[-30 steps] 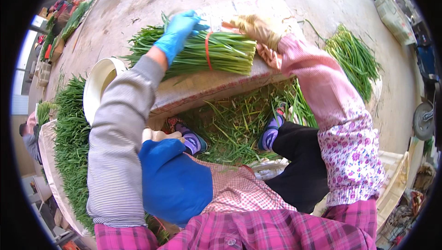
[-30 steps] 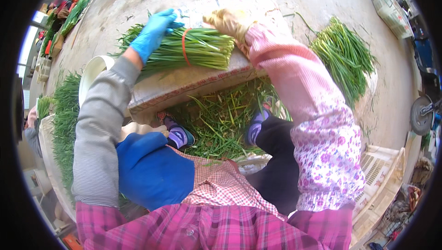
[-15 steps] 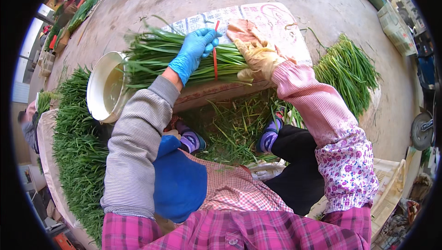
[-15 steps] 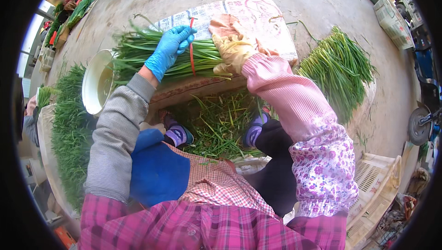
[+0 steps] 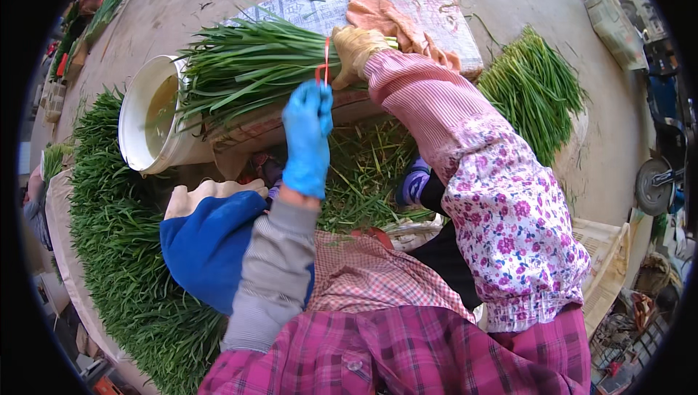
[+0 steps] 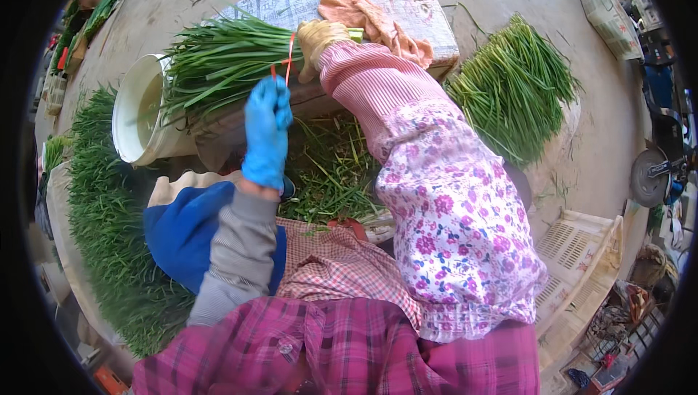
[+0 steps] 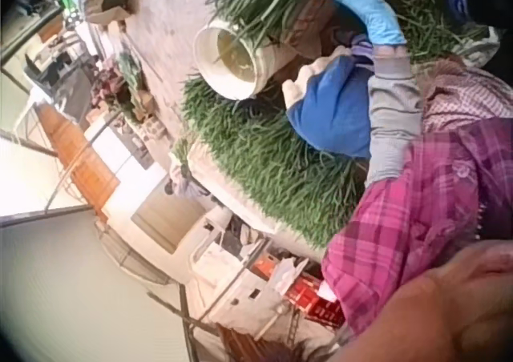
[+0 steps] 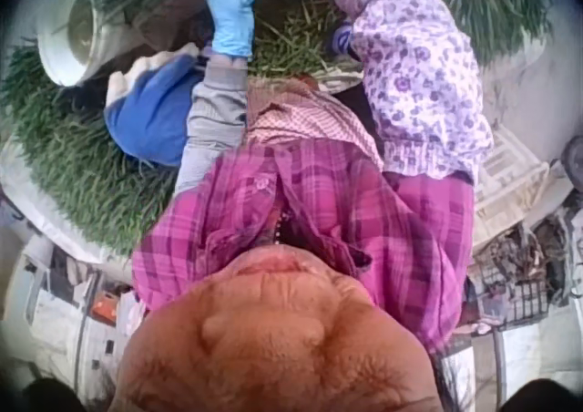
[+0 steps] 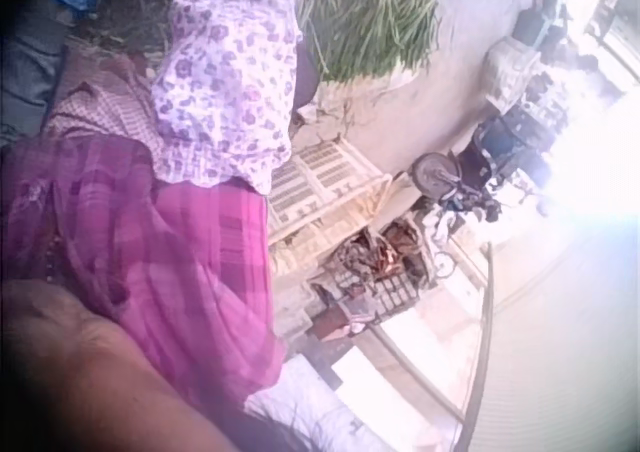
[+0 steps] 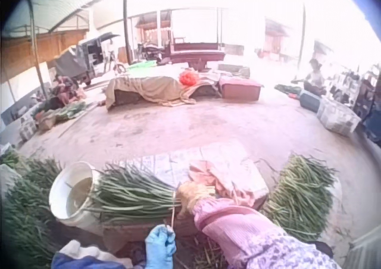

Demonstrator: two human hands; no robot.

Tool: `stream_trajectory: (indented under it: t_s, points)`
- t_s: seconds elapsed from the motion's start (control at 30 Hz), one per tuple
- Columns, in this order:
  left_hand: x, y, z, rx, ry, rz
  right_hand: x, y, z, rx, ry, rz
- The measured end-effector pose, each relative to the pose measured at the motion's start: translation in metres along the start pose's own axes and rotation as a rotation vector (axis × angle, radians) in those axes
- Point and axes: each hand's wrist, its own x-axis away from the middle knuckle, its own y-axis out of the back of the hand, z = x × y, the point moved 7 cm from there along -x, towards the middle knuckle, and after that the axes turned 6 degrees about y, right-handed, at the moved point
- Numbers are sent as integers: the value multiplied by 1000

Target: The person gathers green onions, aligns them into bunches, and ties them with red rubber bands. The person places the finished bundles on a nearby surface and continues the process with additional green onions.

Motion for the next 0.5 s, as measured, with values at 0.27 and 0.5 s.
stream_trajectory:
  t_s: [0.27, 0.5]
  points:
    - [9, 9, -24, -208, -310, 29, 1, 5, 8, -3, -10, -33]
    - [-18, -1, -25, 170, -327, 78, -1, -10, 42, 296, -22, -47]
